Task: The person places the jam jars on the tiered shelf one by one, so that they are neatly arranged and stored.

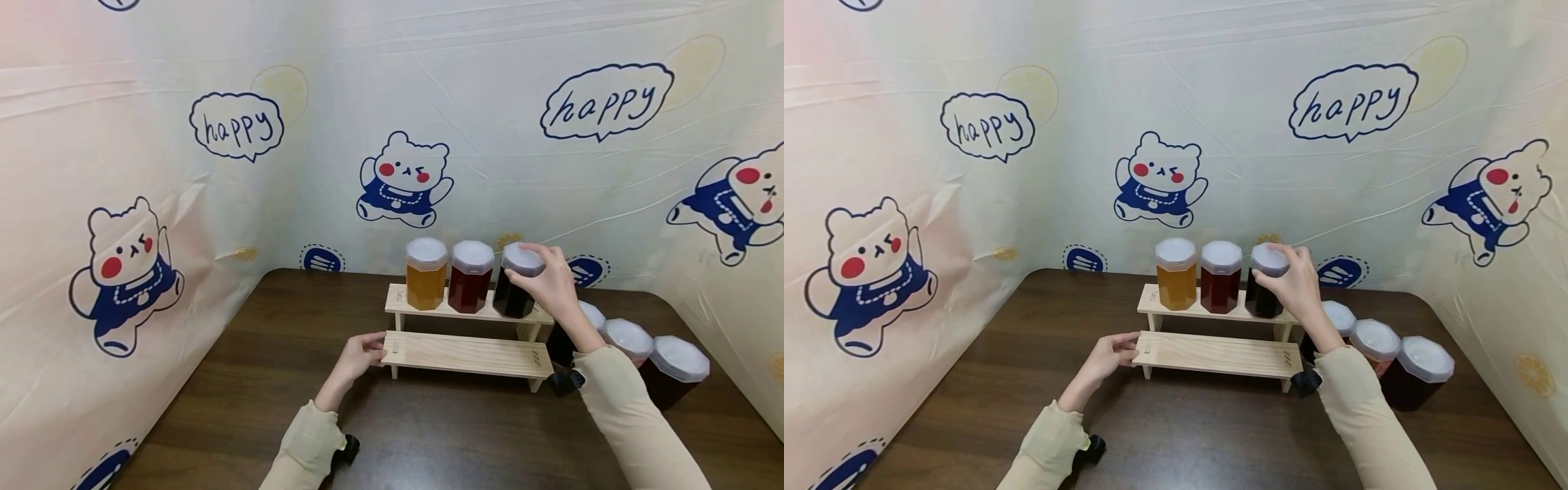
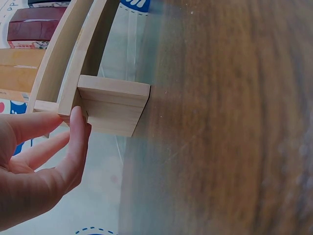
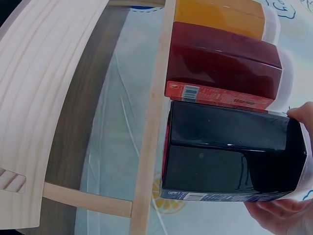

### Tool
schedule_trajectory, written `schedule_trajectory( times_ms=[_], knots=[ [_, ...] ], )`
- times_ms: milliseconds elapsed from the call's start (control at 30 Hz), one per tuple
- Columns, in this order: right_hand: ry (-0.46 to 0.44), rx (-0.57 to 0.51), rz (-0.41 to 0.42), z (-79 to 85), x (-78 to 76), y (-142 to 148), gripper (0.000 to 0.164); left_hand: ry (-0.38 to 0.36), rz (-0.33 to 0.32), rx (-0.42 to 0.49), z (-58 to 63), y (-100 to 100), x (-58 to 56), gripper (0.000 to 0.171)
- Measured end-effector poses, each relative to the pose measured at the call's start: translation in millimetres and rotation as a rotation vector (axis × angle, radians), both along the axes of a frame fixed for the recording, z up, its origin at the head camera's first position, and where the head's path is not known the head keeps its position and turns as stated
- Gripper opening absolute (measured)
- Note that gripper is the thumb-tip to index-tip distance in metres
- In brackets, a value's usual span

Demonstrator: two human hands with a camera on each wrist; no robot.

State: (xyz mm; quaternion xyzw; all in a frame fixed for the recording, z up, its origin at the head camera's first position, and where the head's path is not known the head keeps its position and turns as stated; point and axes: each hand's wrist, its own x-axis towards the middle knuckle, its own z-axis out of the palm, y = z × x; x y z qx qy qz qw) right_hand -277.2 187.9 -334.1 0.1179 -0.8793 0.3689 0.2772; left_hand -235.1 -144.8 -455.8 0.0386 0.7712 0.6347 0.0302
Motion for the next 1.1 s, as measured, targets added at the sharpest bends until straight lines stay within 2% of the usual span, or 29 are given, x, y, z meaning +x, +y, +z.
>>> schedule_trajectory(
  times_ms=[400,900,1100],
  knots=[
    [-0.014,-0.022,-0.012,-7.1,0.2,-1.2,0.050,0.008,-0.006,-0.002,-0.9,1.0,1.8,0.038],
    [-0.039,-0.040,0.034,-8.5,6.3,-1.6,0.052,0.014,-0.003,0.009,1.8,1.3,3.2,0.038],
    [-0.016,-0.036,0.045,-7.1,10.2,0.4,0.052,0.024,-0.008,0.021,-2.4,0.4,1.1,0.038]
  ],
)
